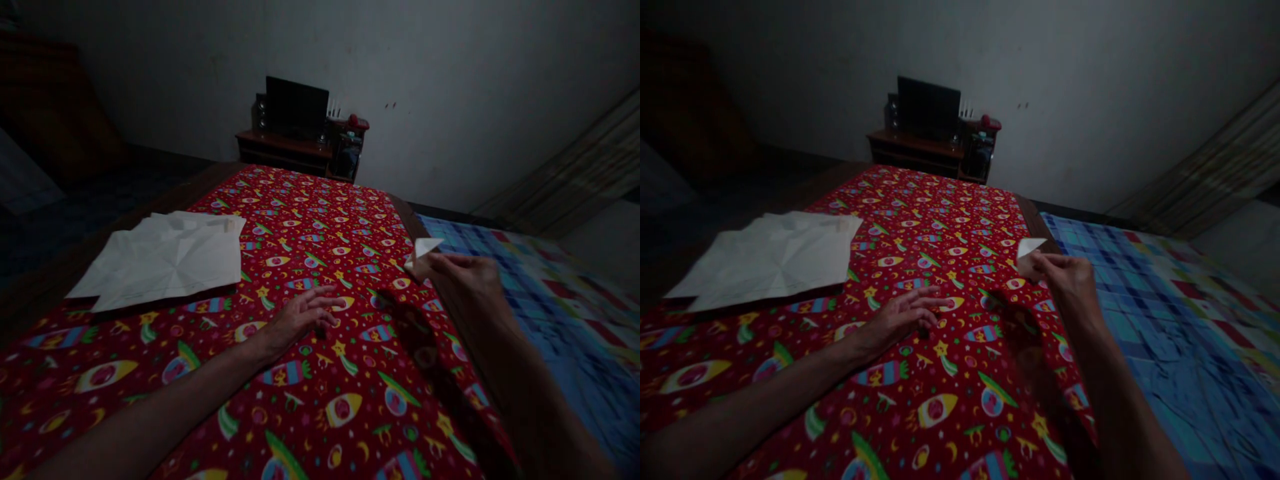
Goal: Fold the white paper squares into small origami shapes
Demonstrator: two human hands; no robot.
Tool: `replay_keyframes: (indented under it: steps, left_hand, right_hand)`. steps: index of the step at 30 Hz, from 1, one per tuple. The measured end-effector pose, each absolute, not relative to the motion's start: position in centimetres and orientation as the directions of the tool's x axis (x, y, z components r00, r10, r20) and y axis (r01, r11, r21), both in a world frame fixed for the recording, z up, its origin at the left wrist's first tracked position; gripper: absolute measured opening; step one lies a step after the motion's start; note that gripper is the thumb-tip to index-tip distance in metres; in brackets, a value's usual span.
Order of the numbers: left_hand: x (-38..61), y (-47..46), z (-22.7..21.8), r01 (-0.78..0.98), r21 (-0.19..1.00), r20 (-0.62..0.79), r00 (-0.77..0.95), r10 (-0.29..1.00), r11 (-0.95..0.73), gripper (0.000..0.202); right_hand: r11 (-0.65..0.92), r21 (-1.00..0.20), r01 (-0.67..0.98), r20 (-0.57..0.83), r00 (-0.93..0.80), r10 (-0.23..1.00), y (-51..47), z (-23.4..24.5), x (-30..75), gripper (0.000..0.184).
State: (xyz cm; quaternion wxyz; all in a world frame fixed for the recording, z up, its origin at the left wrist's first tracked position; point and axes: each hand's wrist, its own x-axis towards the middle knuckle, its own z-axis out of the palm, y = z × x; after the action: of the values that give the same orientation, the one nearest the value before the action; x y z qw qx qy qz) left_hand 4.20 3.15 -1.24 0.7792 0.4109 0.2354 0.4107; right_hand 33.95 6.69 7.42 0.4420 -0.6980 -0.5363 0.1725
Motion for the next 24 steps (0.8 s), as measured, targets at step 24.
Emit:
replay_keyframes:
  steps: [24]
  left_hand:
    - [4.3,3.6,-2.0,-0.413,0.843,-0.045,0.586,0.809,0.345,0.031]
  right_hand:
    - [-0.282,-0.106,0.954,0.2,0.298,0.933,16.0,8.8,39.6,0.012]
